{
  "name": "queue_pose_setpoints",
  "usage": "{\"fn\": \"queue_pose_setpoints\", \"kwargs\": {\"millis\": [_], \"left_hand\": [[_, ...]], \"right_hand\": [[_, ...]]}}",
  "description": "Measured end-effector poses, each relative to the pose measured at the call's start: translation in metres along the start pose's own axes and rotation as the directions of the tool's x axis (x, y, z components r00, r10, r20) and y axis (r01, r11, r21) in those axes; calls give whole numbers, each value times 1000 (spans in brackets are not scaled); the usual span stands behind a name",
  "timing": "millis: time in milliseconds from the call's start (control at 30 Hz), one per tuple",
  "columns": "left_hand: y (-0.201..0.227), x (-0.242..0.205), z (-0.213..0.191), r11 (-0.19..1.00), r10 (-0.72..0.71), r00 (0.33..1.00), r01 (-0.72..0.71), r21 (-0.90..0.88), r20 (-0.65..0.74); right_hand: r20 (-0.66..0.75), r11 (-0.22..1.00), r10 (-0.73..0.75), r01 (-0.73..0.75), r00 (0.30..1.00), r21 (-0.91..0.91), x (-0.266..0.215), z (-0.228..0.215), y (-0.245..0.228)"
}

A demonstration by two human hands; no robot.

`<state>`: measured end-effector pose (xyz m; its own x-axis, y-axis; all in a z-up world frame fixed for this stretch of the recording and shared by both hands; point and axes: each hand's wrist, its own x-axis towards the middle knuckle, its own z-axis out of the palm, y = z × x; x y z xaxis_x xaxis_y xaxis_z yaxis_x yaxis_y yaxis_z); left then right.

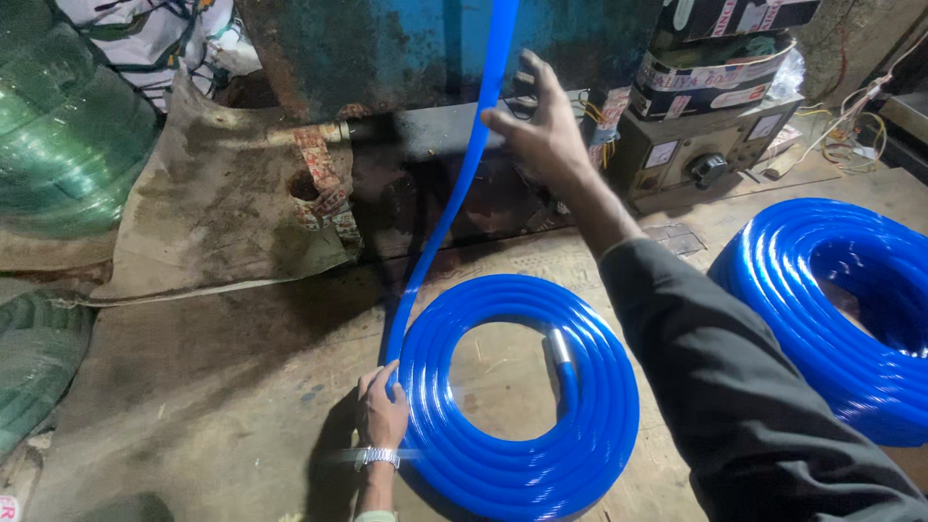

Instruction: The person coils a long blue plastic pipe into a circular bundle on the floor. They pull the pipe from a larger coil and wrap it around a smaller coil, securing it with a metal rod.

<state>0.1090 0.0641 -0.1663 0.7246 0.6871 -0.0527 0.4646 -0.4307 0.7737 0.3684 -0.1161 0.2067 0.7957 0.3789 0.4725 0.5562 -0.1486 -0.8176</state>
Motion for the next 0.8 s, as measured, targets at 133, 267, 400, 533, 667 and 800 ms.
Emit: {"fn": "queue_pose_setpoints", "kwargs": {"millis": [133,267,400,533,667,800], "left_hand": [[-4,2,3,999,-15,1000,15,-30,-14],[-10,6,9,997,48,997,-51,-56,-60],[-2,6,9,980,-26,1000,27,-195,9],[9,0,-6,997,16,999,-19,-79,-35],[-2,5,0,997,62,998,-62,38,-4],[-15,9,7,967,255,962,-251,47,-99]], "right_hand": [[22,984,-158,156,987,90,18,3,10],[34,991,-117,118,993,-60,3,5,2],[55,976,140,-129,989,-173,-8,0,22],[-44,940,181,-186,983,-286,-18,-19,40],[-107,897,164,-193,981,-399,-19,-52,64],[-141,839,17,-91,990,-537,-25,-82,93]]}}
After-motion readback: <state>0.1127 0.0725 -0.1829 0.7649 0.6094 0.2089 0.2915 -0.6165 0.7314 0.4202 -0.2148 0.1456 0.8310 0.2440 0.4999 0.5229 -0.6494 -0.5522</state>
